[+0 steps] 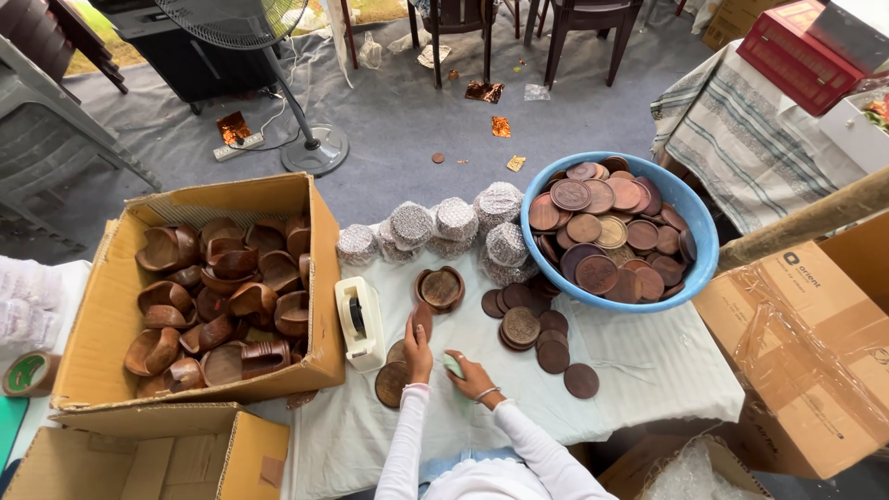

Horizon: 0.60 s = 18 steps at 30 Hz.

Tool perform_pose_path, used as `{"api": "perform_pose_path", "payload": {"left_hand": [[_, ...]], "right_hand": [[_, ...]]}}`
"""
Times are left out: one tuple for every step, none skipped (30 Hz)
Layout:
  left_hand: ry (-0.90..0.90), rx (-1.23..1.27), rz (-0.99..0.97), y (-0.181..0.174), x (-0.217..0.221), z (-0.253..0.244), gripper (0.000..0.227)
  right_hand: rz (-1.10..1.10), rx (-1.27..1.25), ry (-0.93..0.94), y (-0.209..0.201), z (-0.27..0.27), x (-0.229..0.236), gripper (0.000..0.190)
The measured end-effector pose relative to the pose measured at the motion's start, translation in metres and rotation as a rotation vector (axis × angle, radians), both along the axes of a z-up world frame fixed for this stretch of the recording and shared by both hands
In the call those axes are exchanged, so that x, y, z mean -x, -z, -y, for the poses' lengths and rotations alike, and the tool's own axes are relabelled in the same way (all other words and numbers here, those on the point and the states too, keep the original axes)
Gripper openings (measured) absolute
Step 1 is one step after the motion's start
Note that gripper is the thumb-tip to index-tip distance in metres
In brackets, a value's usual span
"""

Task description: The person sits at a table and repeatedly picks up small round wooden coasters, rubbing them with a green cloth to polish the surface. They handle the coasters one at a time, placing some into a blue basin and others into a cardboard box.

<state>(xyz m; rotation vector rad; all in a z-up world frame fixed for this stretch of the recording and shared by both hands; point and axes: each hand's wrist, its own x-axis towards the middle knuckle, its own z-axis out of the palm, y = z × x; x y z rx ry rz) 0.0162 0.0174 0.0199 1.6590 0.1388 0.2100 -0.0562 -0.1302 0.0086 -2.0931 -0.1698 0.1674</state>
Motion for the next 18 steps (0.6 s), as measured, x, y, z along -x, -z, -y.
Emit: {"api": "perform_pose_path", "payload": {"left_hand": [[0.0, -0.003, 0.001, -0.011, -0.004, 0.0, 0.045], [0.06, -0.183, 0.043, -0.023, -0.007, 0.001, 0.049], [0.12, -0.362, 0.085, -0.034, -0.01, 0.002, 0.055], [0.12, -0.362, 0.086, -0.032, -0.018, 0.005, 0.055], [0.155, -0.698, 0.176, -0.031, -0.026, 0.008, 0.069], [0.191, -1.034, 0.267, -0.029, -0.036, 0.01, 0.082], [0.192, -1.035, 0.27, -0.016, -0.051, 0.015, 0.082], [0.2, -1.192, 0.409, -0.001, -0.062, 0.019, 0.074], [0.208, -1.345, 0.552, 0.015, -0.074, 0.023, 0.066], [0.213, -1.347, 0.554, 0.021, -0.081, 0.026, 0.066], [0.266, -1.41, 0.564, 0.027, -0.087, 0.028, 0.061], [0.324, -1.471, 0.577, 0.034, -0.095, 0.032, 0.058], [0.333, -1.472, 0.584, 0.041, -0.101, 0.034, 0.058], [0.35, -1.543, 0.557, 0.048, -0.105, 0.033, 0.059], [0.367, -1.614, 0.531, 0.056, -0.109, 0.032, 0.059], [0.376, -1.615, 0.534, 0.059, -0.111, 0.031, 0.059], [0.386, -1.592, 0.494, 0.062, -0.112, 0.03, 0.06], [0.392, -1.567, 0.457, 0.064, -0.116, 0.032, 0.06]], "right_hand": [[0.001, -0.003, 0.0, 0.014, 0.008, 0.0, 0.062], [-0.049, 0.086, 0.016, 0.028, 0.018, 0.001, 0.057], [-0.099, 0.176, 0.033, 0.043, 0.028, 0.001, 0.051], [-0.098, 0.176, 0.033, 0.05, 0.035, 0.004, 0.051], [-0.19, -0.028, 0.124, 0.058, 0.043, 0.007, 0.046], [-0.28, -0.236, 0.215, 0.066, 0.048, 0.008, 0.041], [-0.277, -0.237, 0.217, 0.062, 0.049, 0.008, 0.041], [-0.3, -0.415, 0.237, 0.059, 0.05, 0.012, 0.037], [-0.322, -0.593, 0.258, 0.057, 0.05, 0.015, 0.033], [-0.321, -0.597, 0.262, 0.046, 0.048, 0.016, 0.033], [-0.308, -0.522, 0.286, 0.035, 0.046, 0.017, 0.034], [-0.294, -0.448, 0.315, 0.024, 0.044, 0.019, 0.034], [-0.293, -0.453, 0.325, 0.02, 0.045, 0.018, 0.034], [-0.293, -0.419, 0.315, 0.017, 0.044, 0.018, 0.034], [-0.293, -0.386, 0.304, 0.013, 0.042, 0.019, 0.034], [-0.295, -0.39, 0.311, 0.014, 0.041, 0.02, 0.034], [-0.337, -0.424, 0.328, 0.014, 0.04, 0.02, 0.035], [-0.375, -0.456, 0.344, 0.014, 0.041, 0.018, 0.036]]}}
